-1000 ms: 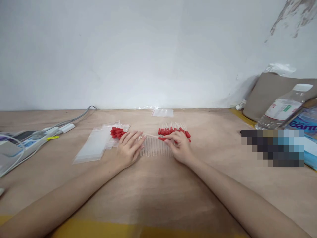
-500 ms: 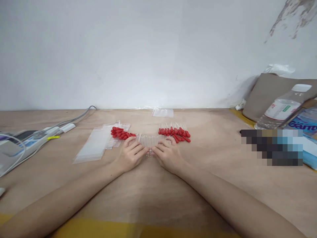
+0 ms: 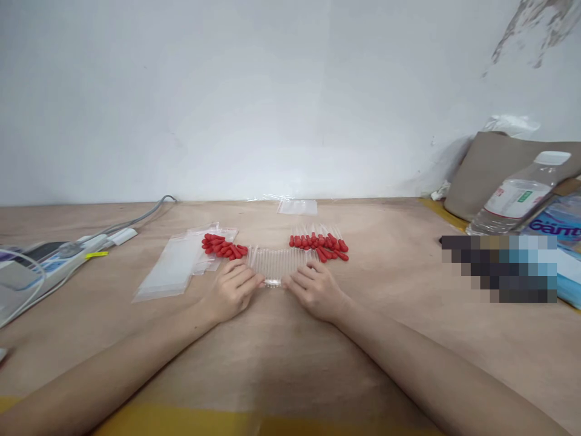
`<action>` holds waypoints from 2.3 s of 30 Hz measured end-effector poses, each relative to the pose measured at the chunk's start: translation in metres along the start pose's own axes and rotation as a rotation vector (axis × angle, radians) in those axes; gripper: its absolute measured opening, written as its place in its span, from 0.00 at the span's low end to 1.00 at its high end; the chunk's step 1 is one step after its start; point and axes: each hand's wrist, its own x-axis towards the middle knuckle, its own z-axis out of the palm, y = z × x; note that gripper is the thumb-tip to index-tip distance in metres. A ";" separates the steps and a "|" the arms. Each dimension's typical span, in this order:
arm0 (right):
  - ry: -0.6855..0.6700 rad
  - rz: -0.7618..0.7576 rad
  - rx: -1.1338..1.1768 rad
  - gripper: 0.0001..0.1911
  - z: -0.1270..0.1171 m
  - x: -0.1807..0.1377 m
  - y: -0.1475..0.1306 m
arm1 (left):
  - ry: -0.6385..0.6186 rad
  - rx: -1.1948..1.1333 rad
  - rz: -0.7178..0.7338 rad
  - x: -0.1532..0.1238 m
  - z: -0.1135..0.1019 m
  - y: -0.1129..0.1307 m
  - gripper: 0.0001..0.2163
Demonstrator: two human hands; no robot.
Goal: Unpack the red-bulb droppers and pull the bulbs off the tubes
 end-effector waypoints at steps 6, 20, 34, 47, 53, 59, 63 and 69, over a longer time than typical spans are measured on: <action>0.137 0.505 0.212 0.09 -0.012 -0.013 0.035 | -0.010 -0.059 -0.413 -0.013 0.007 -0.028 0.11; -0.223 1.162 0.362 0.14 -0.032 -0.020 0.092 | -0.005 -0.172 -0.456 -0.005 0.019 -0.028 0.08; -0.165 0.933 0.219 0.12 -0.011 -0.013 0.068 | -0.055 -0.299 -0.461 -0.002 0.011 -0.021 0.12; -0.434 1.170 0.073 0.17 -0.002 0.007 0.111 | -0.353 -0.274 -0.197 -0.001 0.002 -0.024 0.21; -0.433 1.256 0.029 0.12 0.007 0.016 0.105 | -0.438 -0.323 -0.215 -0.004 0.001 -0.026 0.18; -0.377 1.338 0.021 0.12 -0.001 0.022 0.105 | -0.408 -0.312 -0.232 -0.005 -0.002 -0.026 0.17; -0.194 1.137 0.125 0.12 -0.011 0.026 0.083 | -0.200 -0.243 -0.264 -0.006 0.002 -0.027 0.17; -0.093 0.448 0.189 0.07 -0.009 0.015 0.011 | 0.001 -0.091 -0.249 0.004 0.005 -0.015 0.17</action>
